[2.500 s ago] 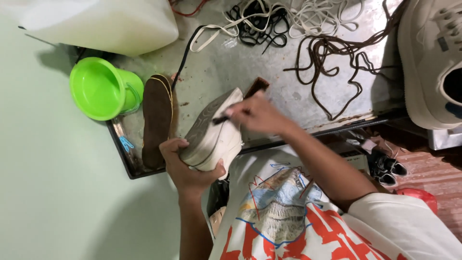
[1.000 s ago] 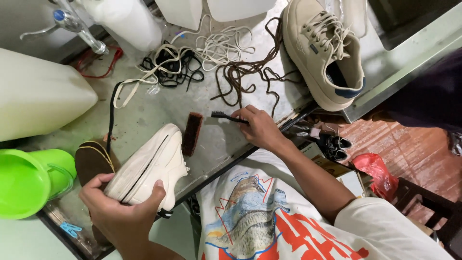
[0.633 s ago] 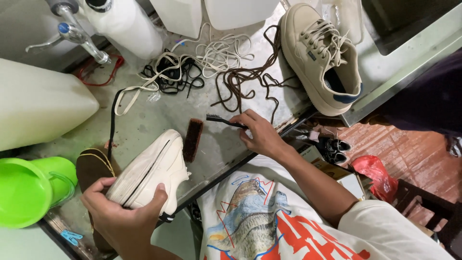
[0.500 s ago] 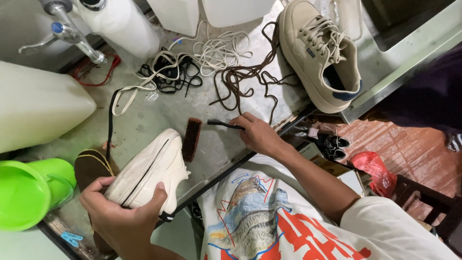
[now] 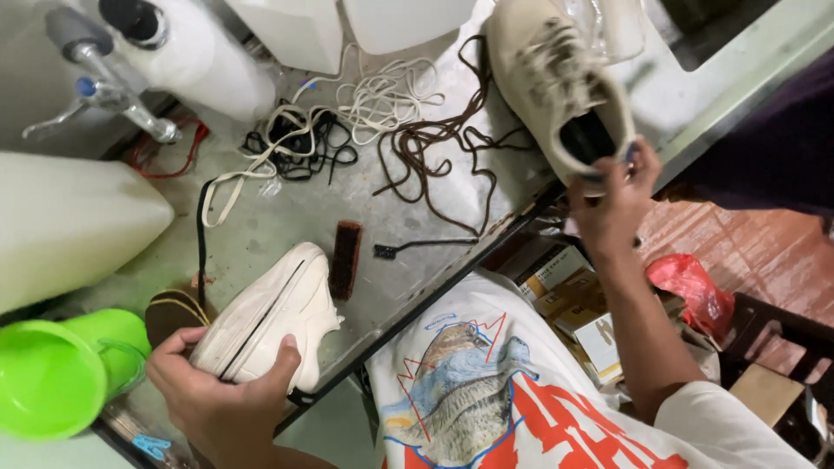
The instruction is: Applying adhesive to the seam of a shoe using a small brush for repair purposes.
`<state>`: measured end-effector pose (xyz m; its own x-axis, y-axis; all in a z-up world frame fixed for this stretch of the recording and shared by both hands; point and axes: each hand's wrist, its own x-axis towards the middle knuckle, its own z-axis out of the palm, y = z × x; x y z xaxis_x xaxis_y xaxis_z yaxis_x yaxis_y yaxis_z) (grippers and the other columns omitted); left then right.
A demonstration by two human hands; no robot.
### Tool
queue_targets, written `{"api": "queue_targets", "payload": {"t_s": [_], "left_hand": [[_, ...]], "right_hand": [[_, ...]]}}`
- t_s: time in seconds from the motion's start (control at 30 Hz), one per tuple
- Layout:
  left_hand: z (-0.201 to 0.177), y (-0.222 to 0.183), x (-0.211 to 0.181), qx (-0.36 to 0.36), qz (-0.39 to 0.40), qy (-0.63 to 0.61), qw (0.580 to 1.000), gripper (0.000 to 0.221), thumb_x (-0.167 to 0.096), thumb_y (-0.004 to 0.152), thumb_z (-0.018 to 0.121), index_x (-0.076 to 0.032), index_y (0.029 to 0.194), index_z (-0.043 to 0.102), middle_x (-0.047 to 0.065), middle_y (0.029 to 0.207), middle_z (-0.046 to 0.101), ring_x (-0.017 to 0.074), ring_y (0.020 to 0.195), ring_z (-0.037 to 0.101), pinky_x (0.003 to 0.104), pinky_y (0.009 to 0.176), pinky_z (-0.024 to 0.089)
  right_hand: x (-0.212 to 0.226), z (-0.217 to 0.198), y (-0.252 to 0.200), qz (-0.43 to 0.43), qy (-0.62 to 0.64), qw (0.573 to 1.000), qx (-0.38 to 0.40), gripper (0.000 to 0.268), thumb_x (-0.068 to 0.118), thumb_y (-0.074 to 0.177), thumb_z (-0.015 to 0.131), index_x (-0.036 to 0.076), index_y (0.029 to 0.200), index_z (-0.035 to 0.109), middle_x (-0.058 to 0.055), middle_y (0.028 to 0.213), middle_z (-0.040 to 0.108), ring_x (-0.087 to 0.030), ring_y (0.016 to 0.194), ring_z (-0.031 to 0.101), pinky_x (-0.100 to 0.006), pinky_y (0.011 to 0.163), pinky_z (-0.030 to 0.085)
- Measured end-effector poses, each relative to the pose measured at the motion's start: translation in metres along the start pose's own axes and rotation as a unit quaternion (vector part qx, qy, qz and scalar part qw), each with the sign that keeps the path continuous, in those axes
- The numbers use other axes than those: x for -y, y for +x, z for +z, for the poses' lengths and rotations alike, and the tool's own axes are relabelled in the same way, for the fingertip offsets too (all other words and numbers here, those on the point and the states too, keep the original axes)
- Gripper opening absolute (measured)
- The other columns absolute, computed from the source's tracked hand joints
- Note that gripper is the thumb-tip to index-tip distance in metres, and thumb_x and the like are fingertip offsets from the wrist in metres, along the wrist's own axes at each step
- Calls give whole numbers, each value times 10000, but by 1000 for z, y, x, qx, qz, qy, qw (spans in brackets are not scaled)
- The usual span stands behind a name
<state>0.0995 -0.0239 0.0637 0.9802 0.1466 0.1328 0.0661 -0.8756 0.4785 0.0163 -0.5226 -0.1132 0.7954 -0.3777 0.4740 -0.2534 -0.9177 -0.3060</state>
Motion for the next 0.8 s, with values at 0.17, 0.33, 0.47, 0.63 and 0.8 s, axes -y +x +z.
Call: {"api": "queue_targets", "payload": {"t_s": [0.17, 0.33, 0.47, 0.63, 0.8], "left_hand": [[-3, 10, -14, 32, -69, 21, 997, 815, -341, 596, 925, -35, 1261, 567, 187, 1224, 607, 515, 1061, 617, 634, 878, 460], [-2, 15, -8, 44, -81, 37, 995, 836, -356, 588, 931, -40, 1269, 562, 174, 1235, 608, 499, 1055, 616, 619, 886, 451], [-1, 17, 1, 40, -56, 29, 997, 840, -343, 583, 933, -14, 1262, 563, 188, 1219, 611, 488, 1032, 614, 599, 876, 451], [-4, 15, 1, 45, -54, 34, 997, 842, -328, 582, 928, -7, 1268, 559, 197, 1212, 627, 494, 1034, 598, 600, 905, 444], [-7, 12, -2, 49, -78, -44, 995, 801, -206, 582, 924, 18, 1250, 542, 221, 1241, 589, 409, 1025, 589, 527, 864, 502]], "right_hand": [[42, 11, -30, -86, -104, 990, -32, 386, 10, 809, 864, 191, 1127, 744, -315, 1549, 426, -510, 1371, 521, -594, 955, 455], [12, 14, -24, -36, -81, 996, -20, 574, 88, 861, 1021, 228, 1349, 751, -264, 1622, 339, -467, 1414, 476, -695, 1098, 497], [-2, -18, 12, 50, 71, 995, 47, 654, 92, 994, 823, 116, 1558, 493, -316, 1548, 366, -517, 1296, 590, -721, 999, 599], [3, -27, 18, 64, 65, 990, 104, 736, 279, 1030, 773, 111, 1644, 405, -326, 1553, 402, -478, 1266, 617, -709, 935, 608], [107, -33, 25, -130, 149, 979, 50, 120, -23, 917, 687, -30, 909, 806, -162, 814, 788, -286, 730, 766, -420, 660, 640]]}}
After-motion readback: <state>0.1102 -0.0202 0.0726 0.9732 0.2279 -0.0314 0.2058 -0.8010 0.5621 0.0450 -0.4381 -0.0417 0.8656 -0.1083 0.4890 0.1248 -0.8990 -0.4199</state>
